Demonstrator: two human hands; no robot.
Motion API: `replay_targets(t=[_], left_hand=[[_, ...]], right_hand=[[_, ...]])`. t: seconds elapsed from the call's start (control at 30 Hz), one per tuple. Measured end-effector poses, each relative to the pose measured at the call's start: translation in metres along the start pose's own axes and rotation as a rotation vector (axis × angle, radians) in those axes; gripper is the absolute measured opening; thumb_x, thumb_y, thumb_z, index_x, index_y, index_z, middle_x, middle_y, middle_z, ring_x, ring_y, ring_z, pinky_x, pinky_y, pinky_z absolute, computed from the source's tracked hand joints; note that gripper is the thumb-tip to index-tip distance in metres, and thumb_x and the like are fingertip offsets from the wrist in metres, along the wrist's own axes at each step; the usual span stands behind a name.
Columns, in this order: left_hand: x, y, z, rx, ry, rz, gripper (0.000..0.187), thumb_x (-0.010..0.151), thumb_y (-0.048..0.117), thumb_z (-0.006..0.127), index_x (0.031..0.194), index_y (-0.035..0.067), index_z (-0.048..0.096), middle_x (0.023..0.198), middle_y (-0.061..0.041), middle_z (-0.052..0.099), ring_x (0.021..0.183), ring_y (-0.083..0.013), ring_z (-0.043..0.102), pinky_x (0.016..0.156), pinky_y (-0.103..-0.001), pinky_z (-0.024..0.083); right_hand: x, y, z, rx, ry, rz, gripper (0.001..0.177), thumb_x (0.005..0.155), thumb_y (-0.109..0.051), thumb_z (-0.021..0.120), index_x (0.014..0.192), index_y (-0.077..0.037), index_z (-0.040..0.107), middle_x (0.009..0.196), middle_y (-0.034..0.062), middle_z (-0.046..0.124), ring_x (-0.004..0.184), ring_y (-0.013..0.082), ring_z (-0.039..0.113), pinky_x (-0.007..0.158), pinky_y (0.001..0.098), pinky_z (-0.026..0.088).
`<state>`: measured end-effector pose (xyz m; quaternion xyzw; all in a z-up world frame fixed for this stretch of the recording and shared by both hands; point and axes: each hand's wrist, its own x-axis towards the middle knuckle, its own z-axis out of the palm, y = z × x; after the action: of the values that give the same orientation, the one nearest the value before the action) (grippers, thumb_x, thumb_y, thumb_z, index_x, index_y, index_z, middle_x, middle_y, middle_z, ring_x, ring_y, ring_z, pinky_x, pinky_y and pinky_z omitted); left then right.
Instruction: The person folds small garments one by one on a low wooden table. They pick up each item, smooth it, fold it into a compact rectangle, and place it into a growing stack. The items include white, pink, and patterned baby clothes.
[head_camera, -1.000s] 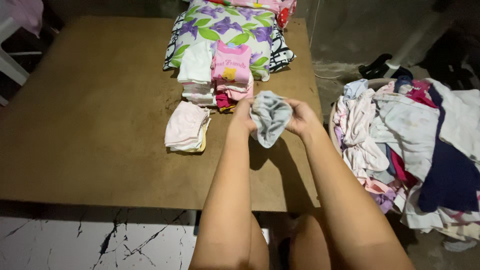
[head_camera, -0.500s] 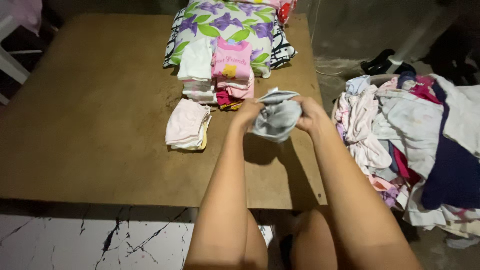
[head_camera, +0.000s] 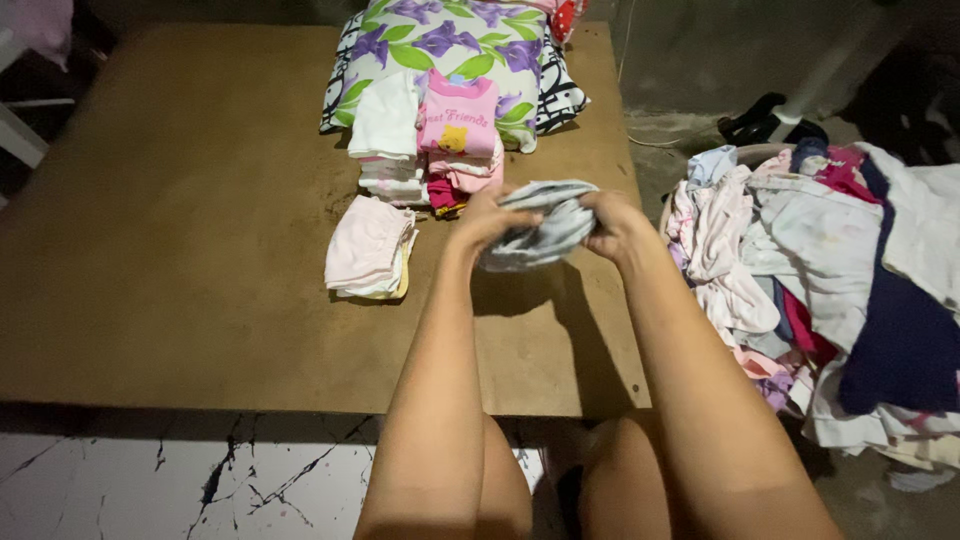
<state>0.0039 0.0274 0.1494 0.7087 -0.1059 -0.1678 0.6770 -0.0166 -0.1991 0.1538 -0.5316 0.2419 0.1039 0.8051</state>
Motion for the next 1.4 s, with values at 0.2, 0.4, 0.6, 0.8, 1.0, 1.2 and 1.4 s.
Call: replay_targets(t=[0.2,0.4,0.6,0.8,1.0,1.2,1.4], left_hand=[[0.011,-0.014,0.003,-0.571,0.002,-0.197,0.021,0.092,0.015,0.059,0.107,0.005,0.07,0.091,-0.012,0.072,0.073,-0.0212,0.07,0.069,-0.04,0.058],[0.009,-0.005,0.005,-0.776,0.041,-0.073,0.028,0.092,0.02,0.059,0.106,-0.002,0.069,0.093,-0.014,0.073,0.079,-0.0251,0.072,0.072,-0.039,0.061],[0.003,-0.006,0.027,0.12,0.034,0.109,0.037,0.077,0.012,0.076,0.112,0.002,0.071,0.092,-0.007,0.075,0.08,-0.0172,0.069,0.074,-0.03,0.055],[0.028,-0.038,0.022,-0.77,-0.044,-0.142,0.034,0.081,0.013,0.067,0.111,-0.004,0.068,0.099,-0.015,0.074,0.085,-0.0251,0.072,0.08,-0.039,0.059],[0.021,-0.022,0.024,-1.038,-0.091,-0.146,0.034,0.076,0.012,0.065,0.107,-0.001,0.066,0.099,-0.016,0.074,0.087,-0.0291,0.073,0.084,-0.043,0.062],[-0.015,0.018,0.027,0.034,0.216,0.096,0.041,0.072,0.011,0.079,0.112,0.002,0.074,0.101,-0.016,0.079,0.09,-0.0271,0.078,0.083,-0.04,0.061],[-0.018,0.026,0.057,0.661,0.697,0.428,0.052,0.064,0.0,0.081,0.112,-0.008,0.064,0.105,-0.031,0.067,0.084,-0.0488,0.068,0.07,-0.053,0.055]], right_hand=[[-0.03,-0.018,0.007,0.268,-0.253,0.021,0.034,0.084,-0.006,0.066,0.117,-0.003,0.058,0.108,0.0196,0.07,0.09,0.0288,0.076,0.078,0.0395,0.068],[-0.026,0.0,0.013,-0.676,0.05,-0.404,0.038,0.079,0.007,0.072,0.116,0.005,0.069,0.101,0.019,0.074,0.081,0.0276,0.07,0.066,0.0387,0.056],[0.021,0.02,0.007,-0.02,0.08,-0.29,0.036,0.085,0.008,0.055,0.12,0.004,0.063,0.105,0.0192,0.072,0.085,0.0294,0.072,0.067,0.0405,0.061],[0.016,0.009,-0.01,0.552,-0.108,0.121,0.032,0.096,0.005,0.052,0.127,0.014,0.054,0.118,0.0318,0.066,0.11,0.0399,0.072,0.097,0.0475,0.057],[-0.004,0.002,0.012,0.443,-0.313,0.097,0.034,0.089,-0.007,0.059,0.119,0.009,0.059,0.11,0.0263,0.072,0.098,0.037,0.073,0.09,0.05,0.062],[-0.034,-0.007,0.02,0.057,-0.289,-0.192,0.055,0.072,0.01,0.072,0.124,-0.009,0.067,0.107,0.0148,0.073,0.091,0.0261,0.072,0.087,0.0404,0.06],[-0.006,0.02,0.029,-0.547,0.203,-0.825,0.037,0.074,0.01,0.068,0.11,0.001,0.066,0.098,0.0169,0.074,0.085,0.0239,0.069,0.075,0.0356,0.057]])
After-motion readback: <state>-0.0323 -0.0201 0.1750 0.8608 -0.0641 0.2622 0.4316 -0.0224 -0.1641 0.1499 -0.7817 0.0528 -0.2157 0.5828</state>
